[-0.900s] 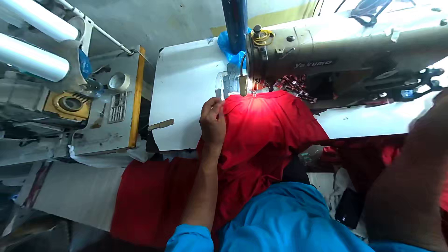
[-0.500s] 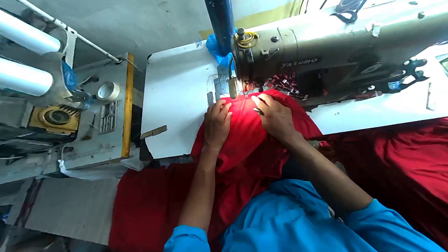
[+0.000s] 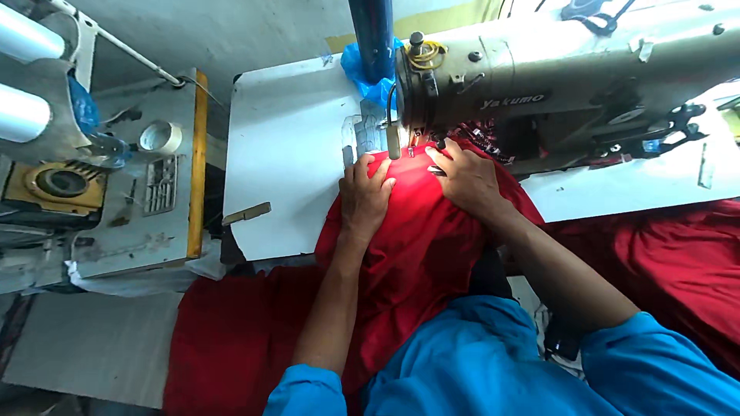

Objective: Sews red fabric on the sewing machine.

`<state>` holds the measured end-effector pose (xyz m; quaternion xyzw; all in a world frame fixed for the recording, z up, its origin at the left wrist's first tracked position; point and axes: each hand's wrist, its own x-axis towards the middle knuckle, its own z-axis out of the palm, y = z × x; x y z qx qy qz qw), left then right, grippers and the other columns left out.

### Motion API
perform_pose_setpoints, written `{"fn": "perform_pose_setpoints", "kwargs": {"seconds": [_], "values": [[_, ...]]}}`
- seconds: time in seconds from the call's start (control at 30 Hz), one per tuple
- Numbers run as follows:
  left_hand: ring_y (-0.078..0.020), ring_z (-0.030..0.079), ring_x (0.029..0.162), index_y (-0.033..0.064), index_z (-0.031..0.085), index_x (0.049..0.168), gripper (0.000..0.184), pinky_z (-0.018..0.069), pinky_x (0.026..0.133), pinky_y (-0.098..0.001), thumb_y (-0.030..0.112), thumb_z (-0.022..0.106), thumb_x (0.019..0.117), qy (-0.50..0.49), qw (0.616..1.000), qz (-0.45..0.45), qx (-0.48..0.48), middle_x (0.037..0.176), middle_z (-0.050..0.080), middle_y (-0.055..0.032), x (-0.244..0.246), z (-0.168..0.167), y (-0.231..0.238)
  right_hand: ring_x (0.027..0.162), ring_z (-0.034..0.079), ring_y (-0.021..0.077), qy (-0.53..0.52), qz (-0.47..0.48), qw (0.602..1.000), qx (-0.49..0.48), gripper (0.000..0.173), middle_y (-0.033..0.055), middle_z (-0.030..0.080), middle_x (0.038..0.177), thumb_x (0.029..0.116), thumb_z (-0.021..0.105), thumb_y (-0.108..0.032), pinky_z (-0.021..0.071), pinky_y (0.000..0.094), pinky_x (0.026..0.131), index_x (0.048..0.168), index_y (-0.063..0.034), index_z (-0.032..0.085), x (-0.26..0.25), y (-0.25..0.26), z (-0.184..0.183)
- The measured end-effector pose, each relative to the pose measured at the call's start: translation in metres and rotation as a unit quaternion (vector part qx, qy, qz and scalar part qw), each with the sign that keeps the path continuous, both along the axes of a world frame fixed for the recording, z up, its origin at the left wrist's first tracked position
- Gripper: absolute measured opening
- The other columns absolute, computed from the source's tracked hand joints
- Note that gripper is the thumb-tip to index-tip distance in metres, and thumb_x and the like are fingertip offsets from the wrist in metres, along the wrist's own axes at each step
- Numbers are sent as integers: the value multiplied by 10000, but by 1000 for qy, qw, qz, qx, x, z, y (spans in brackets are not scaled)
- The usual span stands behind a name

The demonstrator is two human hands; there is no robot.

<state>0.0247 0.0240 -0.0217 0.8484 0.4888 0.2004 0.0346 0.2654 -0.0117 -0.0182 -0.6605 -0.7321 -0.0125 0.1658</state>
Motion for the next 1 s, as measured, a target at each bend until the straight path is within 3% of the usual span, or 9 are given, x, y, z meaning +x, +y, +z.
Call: {"fn": "perform_pose_setpoints", "kwargs": {"seconds": [0.27,0.4,0.67,0.83,1.0], "values": [[-343,485,1325,210,630,1418,409,446,1005,-540,368,520,1057,-1,1000,-20,-9,1543,465,-99,-2,7,-3,981,685,341,5,-3,1000,0,398,83,517,1528,1041,550,-314,565,531,697,1421,-224,628,1,-1,-3],[-269,487,1393,158,685,1337,352,412,1136,-500,306,565,1041,-12,999,-37,-14,1497,538,-75,-1,6,-15,1000,677,343,16,12,1000,16,416,106,514,1517,1026,570,-289,562,537,691,1434,-224,621,1,-8,-6],[-219,469,1428,142,690,1328,340,379,1196,-425,280,547,1052,-38,999,-37,7,1501,544,-69,2,-3,-23,1003,678,344,24,10,1000,16,394,117,525,1506,1029,556,-295,560,536,707,1409,-232,642,1,-4,-7],[-226,468,1431,141,683,1338,350,391,1188,-432,289,550,1050,-46,999,-13,13,1504,540,-80,3,-1,-17,994,681,332,28,8,999,21,391,105,536,1497,1025,556,-288,561,526,699,1401,-231,647,0,-4,-6],[-237,459,1426,151,618,1419,443,409,1125,-492,386,478,1071,-14,1000,13,6,1534,510,-64,-1,-7,-10,947,668,323,18,11,1000,10,421,106,486,1531,1045,533,-446,542,509,653,1451,-352,596,0,-5,-5]]}}
